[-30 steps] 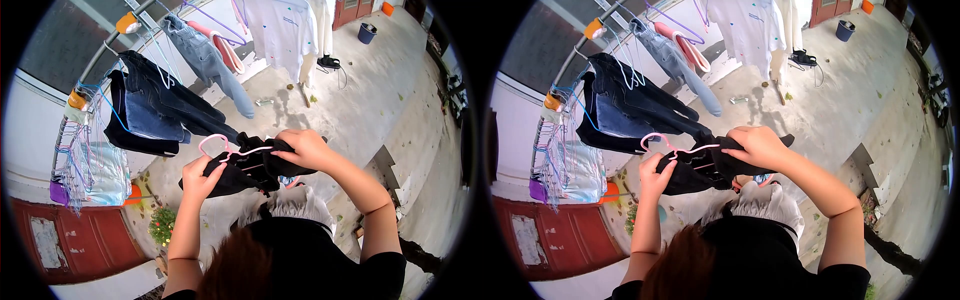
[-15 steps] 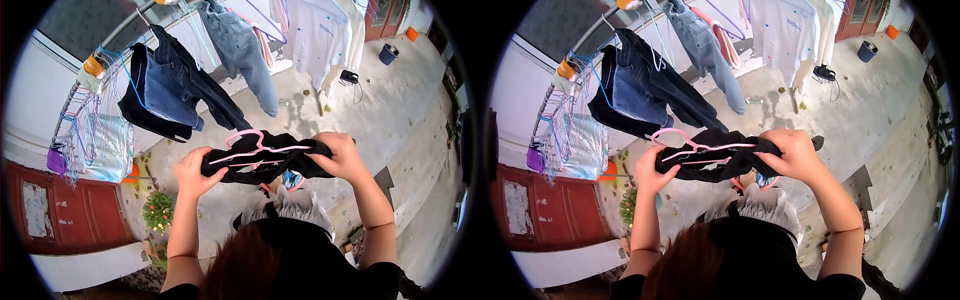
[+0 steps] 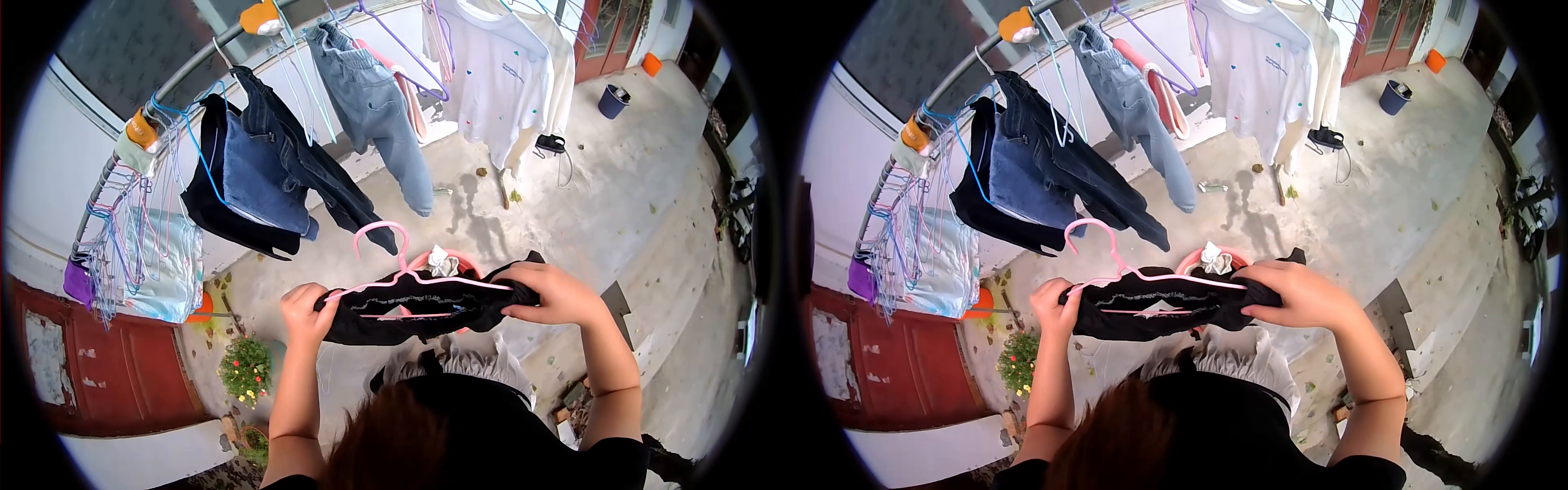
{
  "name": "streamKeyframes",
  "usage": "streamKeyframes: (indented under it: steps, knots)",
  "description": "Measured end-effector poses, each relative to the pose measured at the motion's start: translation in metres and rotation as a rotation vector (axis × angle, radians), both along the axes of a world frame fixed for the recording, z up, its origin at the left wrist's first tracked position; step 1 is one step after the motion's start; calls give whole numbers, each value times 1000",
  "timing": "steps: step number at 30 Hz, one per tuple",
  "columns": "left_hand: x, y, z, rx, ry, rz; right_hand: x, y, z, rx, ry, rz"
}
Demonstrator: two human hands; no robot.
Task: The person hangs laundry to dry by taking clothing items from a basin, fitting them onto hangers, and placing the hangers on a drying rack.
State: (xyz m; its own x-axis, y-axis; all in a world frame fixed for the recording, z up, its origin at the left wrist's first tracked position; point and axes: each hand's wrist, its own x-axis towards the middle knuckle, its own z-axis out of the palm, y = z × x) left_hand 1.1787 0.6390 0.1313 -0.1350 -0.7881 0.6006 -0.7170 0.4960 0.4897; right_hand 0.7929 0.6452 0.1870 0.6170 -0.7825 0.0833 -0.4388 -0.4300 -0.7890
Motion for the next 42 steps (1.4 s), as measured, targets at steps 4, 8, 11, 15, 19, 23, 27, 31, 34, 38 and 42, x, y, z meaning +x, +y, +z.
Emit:
streamKeyframes:
  steps: [4,8,11,15,19,23,27,31,34,38,42]
  knots:
    - [-19,-13,-5,95,36,-135,-22,16,12,335,-92,89]
    - [-51,-26,-5,275,133,-287,-50,39,29,520,-189,-155]
    - [-70,-39,2,286,198,-342,-72,56,38,514,-293,-358]
    - [-84,-50,5,351,193,-390,-94,61,55,484,-371,-649]
    - [-103,-59,6,363,219,-422,-102,30,59,399,-462,-770]
    - [-119,-59,12,370,175,-434,-99,-29,67,284,-452,-807]
    - [-126,-53,15,399,251,-407,-92,-104,76,163,-426,-808]
    - [-124,-43,15,379,294,-357,-85,-192,82,-59,-346,-817]
    - [-118,-34,10,372,331,-291,-67,-250,101,-164,-269,-771]
    - [-106,-22,1,407,376,-199,-40,-316,121,-214,-252,-750]
    - [-99,-14,-4,415,432,-142,-18,-376,118,-261,-253,-735]
